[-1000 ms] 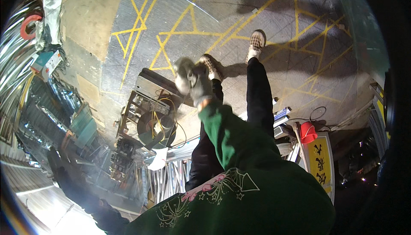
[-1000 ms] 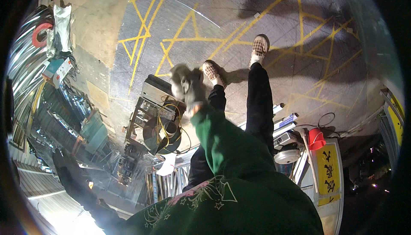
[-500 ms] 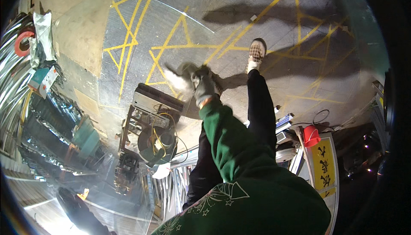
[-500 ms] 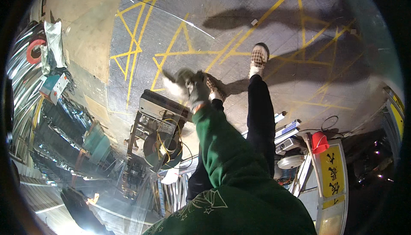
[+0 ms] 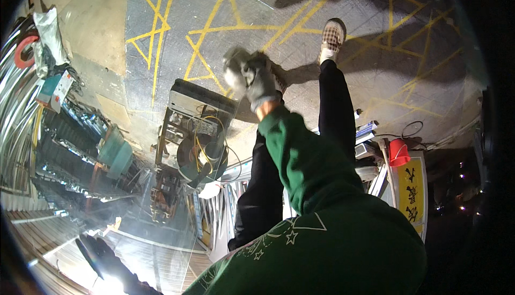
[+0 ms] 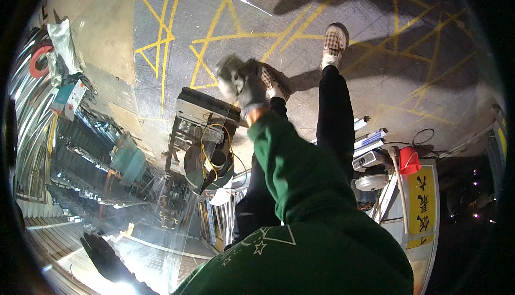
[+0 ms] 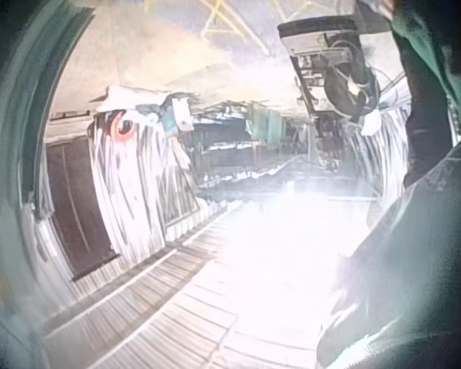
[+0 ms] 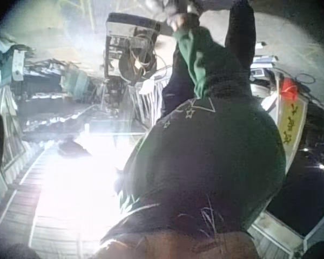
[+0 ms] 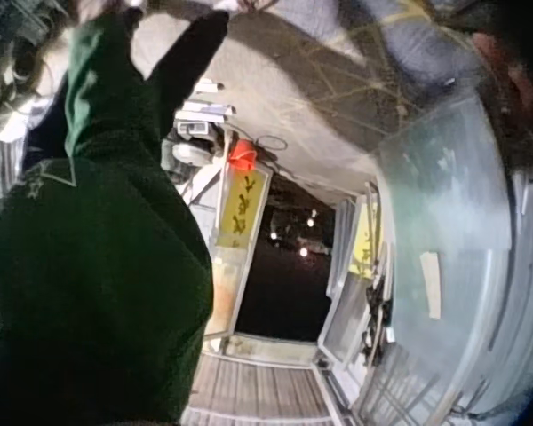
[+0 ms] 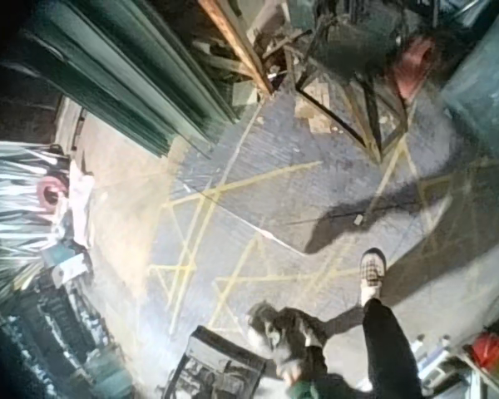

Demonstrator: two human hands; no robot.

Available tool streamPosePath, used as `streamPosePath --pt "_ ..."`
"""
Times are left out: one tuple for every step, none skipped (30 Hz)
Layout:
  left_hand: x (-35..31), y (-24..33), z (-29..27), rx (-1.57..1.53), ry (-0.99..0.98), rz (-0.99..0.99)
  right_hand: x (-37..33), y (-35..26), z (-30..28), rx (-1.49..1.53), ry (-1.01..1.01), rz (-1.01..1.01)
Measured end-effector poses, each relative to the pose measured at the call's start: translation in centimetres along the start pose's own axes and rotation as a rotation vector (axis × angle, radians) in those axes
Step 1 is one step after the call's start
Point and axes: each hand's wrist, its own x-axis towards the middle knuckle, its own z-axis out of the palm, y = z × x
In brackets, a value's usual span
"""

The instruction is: The person wipes a large glass pane with a cloth, repeatedly rubbing the surface and edges. The person then lifts and repositions the glass pane while continuing to wipe it.

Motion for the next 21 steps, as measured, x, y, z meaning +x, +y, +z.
streamPosePath --pt "-0.1 0.3 -0.2 -0.146 -0.052 -0.008 -4.2 1.3 0.8 0.126 0.024 0.066" --pt "-0.2 0.9 -0.1 -0.244 0.002 -0.055 -8.4 2.3 1.6 0.349 -0.428 0.124" --pt "-0.5 1.7 0.2 -0.232 -0.009 -0.042 -12.9 3.2 2.2 0.376 -0.528 0.172" --pt "-0.9 2.7 0.7 -0.093 -0.055 0.029 -17.3 4.2 2.8 0.291 -0.497 0.193" --pt "-1.3 3.8 1.2 0.124 -0.064 0.099 -21.7 5.0 3.2 0.077 -0.266 0.153" --pt "-1.8 5.0 1.8 0.434 -0.057 0.203 -25.4 5.7 3.6 0.328 -0.432 0.263" --pt "-2.1 6.1 2.4 0.568 -0.036 0.242 -28.0 6.2 3.8 0.328 -0.481 0.292" --pt "-3.2 7.2 2.8 0.546 -0.014 0.199 -30.0 6.6 3.7 0.194 -0.43 0.275" --pt "-3.7 8.1 3.1 0.533 -0.034 0.233 -30.8 6.7 3.4 -0.245 -0.162 0.221" --pt "-4.0 8.9 3.4 0.444 0.014 0.127 -30.5 6.6 3.1 -0.56 -0.191 0.124" --pt "-4.2 9.6 3.6 0.362 0.022 0.104 -28.9 6.3 2.7 -0.933 -0.267 -0.083" --pt "-4.2 10.1 3.7 0.291 -0.001 0.135 -27.2 6.0 2.2 -1.136 -0.279 -0.322" --pt "-4.2 10.3 3.8 0.206 -0.007 0.128 -23.5 4.9 1.6 -1.113 -0.241 -0.323" --pt "-4.1 10.5 3.8 0.135 -0.043 0.17 -19.8 4.2 1.3 -0.922 -0.182 -0.281" --pt "-3.9 10.5 3.9 0.177 -0.003 0.127 -16.2 3.6 1.1 -0.708 -0.101 -0.187" --pt "-3.7 10.5 3.8 0.354 -0.001 0.157 -12.8 3.3 1.1 -0.337 -0.089 -0.131" --pt "-3.5 10.3 3.7 0.419 -0.039 0.22 -10.0 3.2 1.3 -0.129 -0.068 -0.087" --pt "-3.4 10.1 3.6 0.473 -0.024 0.167 -8.3 3.2 1.5 0.002 -0.072 -0.06" --pt "-3.5 9.9 3.2 0.545 -0.001 0.167 -7.6 3.4 1.8 0.079 -0.08 -0.041" --pt "-3.3 9.5 3.1 0.532 -0.008 0.217 -8.0 3.9 2.1 0.146 -0.084 -0.027" --pt "-3.4 9.3 2.6 0.536 -0.022 0.266 -9.3 4.4 2.5 0.193 -0.085 -0.019"
